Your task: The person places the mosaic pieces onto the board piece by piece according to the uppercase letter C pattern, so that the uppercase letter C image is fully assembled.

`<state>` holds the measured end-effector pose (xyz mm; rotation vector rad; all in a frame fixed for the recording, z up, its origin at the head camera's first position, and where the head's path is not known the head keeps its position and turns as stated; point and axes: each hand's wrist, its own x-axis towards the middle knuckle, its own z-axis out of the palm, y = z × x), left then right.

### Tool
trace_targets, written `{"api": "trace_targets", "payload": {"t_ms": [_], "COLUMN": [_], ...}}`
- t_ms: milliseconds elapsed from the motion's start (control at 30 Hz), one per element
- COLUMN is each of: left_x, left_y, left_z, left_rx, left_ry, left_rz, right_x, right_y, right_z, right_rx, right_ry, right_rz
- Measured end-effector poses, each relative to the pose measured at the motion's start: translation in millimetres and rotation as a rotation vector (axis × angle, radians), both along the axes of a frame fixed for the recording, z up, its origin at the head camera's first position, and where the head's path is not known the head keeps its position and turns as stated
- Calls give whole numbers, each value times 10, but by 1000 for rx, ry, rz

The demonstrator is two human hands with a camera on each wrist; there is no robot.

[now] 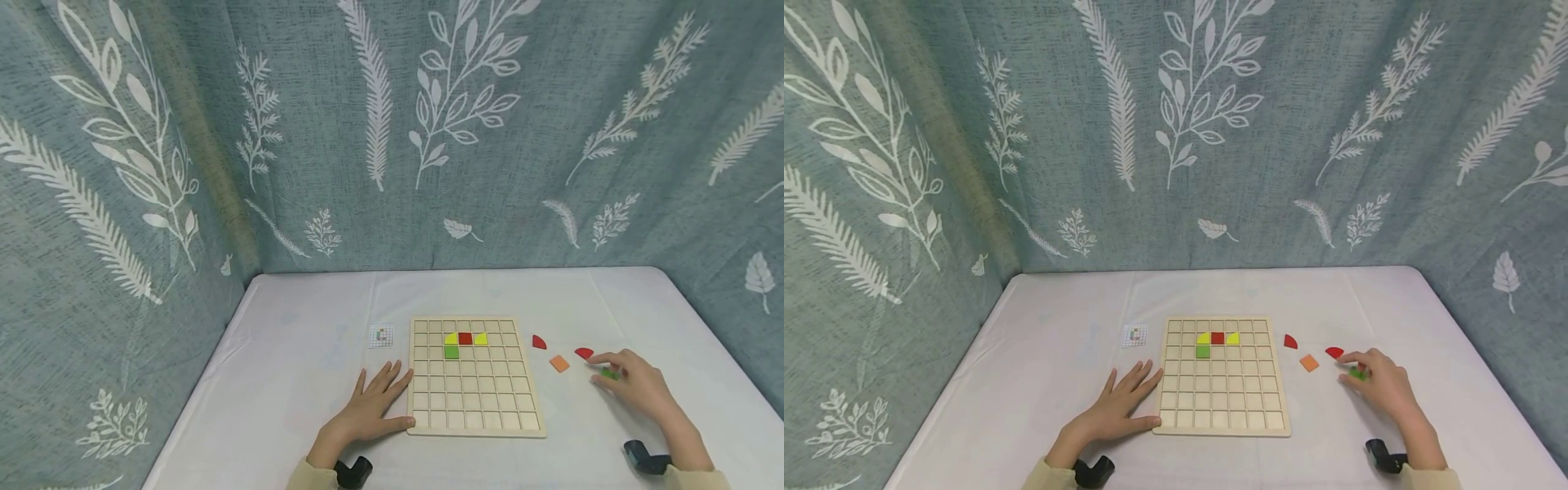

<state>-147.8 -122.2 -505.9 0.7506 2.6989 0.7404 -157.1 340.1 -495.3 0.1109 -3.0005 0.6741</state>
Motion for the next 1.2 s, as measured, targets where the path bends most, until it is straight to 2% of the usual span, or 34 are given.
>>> {"api": "trace_targets", "payload": {"t_ms": [267,700,867,1200], "left_x": [-2,-8,-5,4], "left_y": [7,0,4,6], "left_z": [-9,-36,-34,-5], "left_rx": [-3,2,4,9], "left_ry": [-10,6,1,5], "left_rz": [9,4,5,0], "right_x": [52,82,91,104], "right_y": [111,232,258,278], "right_z": [6,-24,6,9], "right_rx": [29,20,17,16], "right_ry": [2,-62,-93,-80], "right_rz": [-33,-90,-96,-88]}}
